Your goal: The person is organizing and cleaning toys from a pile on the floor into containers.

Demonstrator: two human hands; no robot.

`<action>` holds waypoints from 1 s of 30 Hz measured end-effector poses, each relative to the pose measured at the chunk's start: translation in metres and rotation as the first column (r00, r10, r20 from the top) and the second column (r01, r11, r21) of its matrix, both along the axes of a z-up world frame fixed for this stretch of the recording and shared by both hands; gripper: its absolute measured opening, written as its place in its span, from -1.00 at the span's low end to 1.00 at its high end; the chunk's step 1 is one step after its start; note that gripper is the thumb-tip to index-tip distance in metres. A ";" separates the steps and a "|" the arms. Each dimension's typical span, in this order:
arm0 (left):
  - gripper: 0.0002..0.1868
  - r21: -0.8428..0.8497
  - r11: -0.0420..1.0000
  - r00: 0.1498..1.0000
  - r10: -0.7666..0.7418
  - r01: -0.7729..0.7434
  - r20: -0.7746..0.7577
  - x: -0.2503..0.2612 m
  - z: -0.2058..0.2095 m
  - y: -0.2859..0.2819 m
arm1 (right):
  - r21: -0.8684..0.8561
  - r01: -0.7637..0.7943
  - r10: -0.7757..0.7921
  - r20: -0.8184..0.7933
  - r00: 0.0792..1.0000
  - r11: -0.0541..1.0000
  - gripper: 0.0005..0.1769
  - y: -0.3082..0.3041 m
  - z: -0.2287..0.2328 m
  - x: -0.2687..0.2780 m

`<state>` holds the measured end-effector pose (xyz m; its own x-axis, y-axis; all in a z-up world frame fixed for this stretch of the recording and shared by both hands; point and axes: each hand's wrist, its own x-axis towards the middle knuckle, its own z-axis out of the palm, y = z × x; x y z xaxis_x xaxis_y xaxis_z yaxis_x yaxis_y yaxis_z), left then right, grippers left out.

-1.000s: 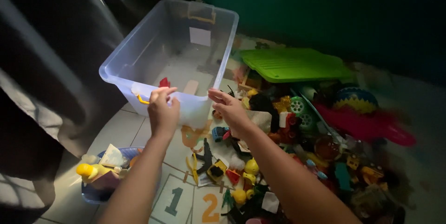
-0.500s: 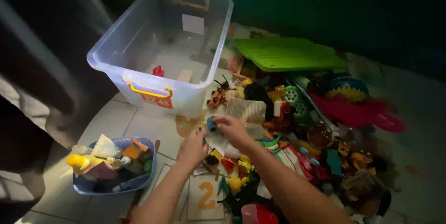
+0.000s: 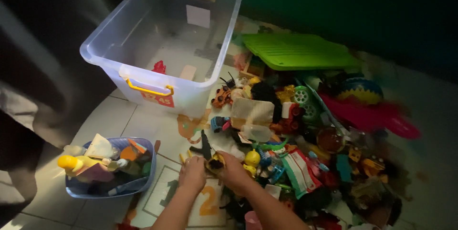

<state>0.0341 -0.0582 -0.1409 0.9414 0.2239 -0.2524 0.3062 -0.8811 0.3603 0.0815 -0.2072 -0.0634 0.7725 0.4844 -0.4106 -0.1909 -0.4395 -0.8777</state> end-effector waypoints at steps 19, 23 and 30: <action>-0.66 -0.750 0.637 0.971 0.237 -0.179 -0.031 0.029 0.030 -0.013 | -0.065 0.026 -0.016 0.155 0.988 0.998 -0.50 -0.045 -0.026 0.062; -0.63 -0.930 0.301 0.955 0.266 -0.210 -0.130 0.037 0.034 -0.027 | 0.014 -0.042 0.040 0.139 0.990 0.999 -0.65 -0.060 -0.003 0.067; -0.55 -0.931 0.065 0.911 0.238 -0.360 -0.336 0.033 0.076 -0.047 | 0.013 -0.009 0.007 0.122 0.992 1.000 -0.70 -0.083 0.004 0.068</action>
<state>0.0669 -0.1048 -0.0647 0.8276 -0.0062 -0.5613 0.5245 0.3647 0.7693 0.1492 -0.2904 -0.0599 0.8124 0.4960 -0.3066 -0.0784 -0.4282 -0.9003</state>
